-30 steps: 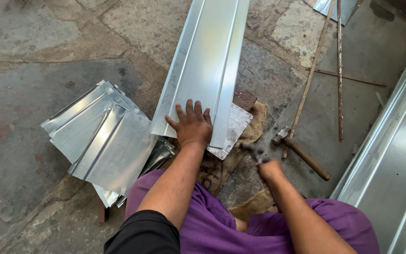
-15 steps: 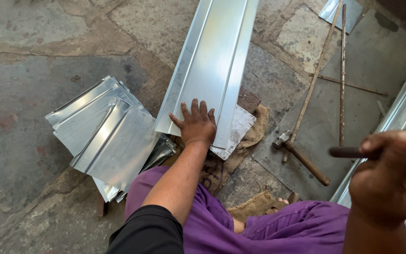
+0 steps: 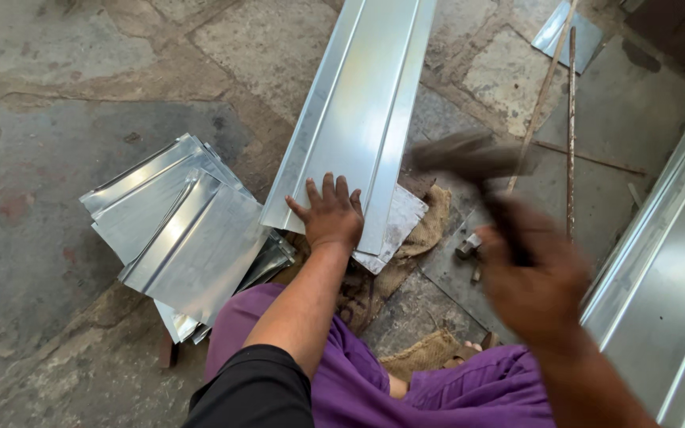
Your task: The person hammers the edges of long metal sheets on a metal block. They pick up sheets from a stack, position the edges, use a hammer to bend or flatten sections, and move finished sheets aside.
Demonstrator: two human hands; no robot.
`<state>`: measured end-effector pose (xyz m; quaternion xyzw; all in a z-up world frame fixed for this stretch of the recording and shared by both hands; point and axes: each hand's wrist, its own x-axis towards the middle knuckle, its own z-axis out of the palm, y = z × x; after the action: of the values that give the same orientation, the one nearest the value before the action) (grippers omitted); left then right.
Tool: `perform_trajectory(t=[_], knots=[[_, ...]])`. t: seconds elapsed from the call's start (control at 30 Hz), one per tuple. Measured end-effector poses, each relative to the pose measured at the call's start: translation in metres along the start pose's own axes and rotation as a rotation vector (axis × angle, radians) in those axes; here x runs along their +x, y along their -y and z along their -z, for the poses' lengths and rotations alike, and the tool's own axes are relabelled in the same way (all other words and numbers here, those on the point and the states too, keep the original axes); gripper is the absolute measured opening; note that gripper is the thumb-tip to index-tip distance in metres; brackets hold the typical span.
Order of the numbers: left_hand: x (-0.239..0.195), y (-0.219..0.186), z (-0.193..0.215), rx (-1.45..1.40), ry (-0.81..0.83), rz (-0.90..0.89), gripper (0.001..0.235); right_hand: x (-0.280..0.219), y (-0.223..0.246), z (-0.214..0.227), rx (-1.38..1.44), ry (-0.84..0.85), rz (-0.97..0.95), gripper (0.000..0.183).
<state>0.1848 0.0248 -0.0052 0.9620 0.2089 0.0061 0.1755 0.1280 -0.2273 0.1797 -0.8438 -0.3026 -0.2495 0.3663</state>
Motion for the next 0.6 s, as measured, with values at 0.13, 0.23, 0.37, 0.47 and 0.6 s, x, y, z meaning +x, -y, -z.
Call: perform_trajectory(t=[0.13,0.23,0.37,0.47,0.6], knots=[[0.002,0.001,-0.002,0.012,-0.033,-0.004,0.054,0.006,0.0,0.039,0.235,-0.381,0.175,0.024],[0.005,-0.001,-0.004,0.002,-0.027,-0.008,0.055,-0.024,-0.018,0.001,0.217,-0.487,0.266,0.022],[0.0,0.003,-0.006,0.008,-0.028,-0.006,0.054,-0.076,-0.037,-0.056,-0.093,0.443,-0.228,0.034],[0.001,-0.002,-0.003,0.01,-0.061,-0.019,0.054,-0.067,-0.034,-0.051,-0.224,0.407,-0.255,0.043],[-0.002,0.0,-0.002,0.016,-0.021,-0.008,0.054,-0.018,-0.012,-0.009,0.033,-0.023,-0.162,0.037]])
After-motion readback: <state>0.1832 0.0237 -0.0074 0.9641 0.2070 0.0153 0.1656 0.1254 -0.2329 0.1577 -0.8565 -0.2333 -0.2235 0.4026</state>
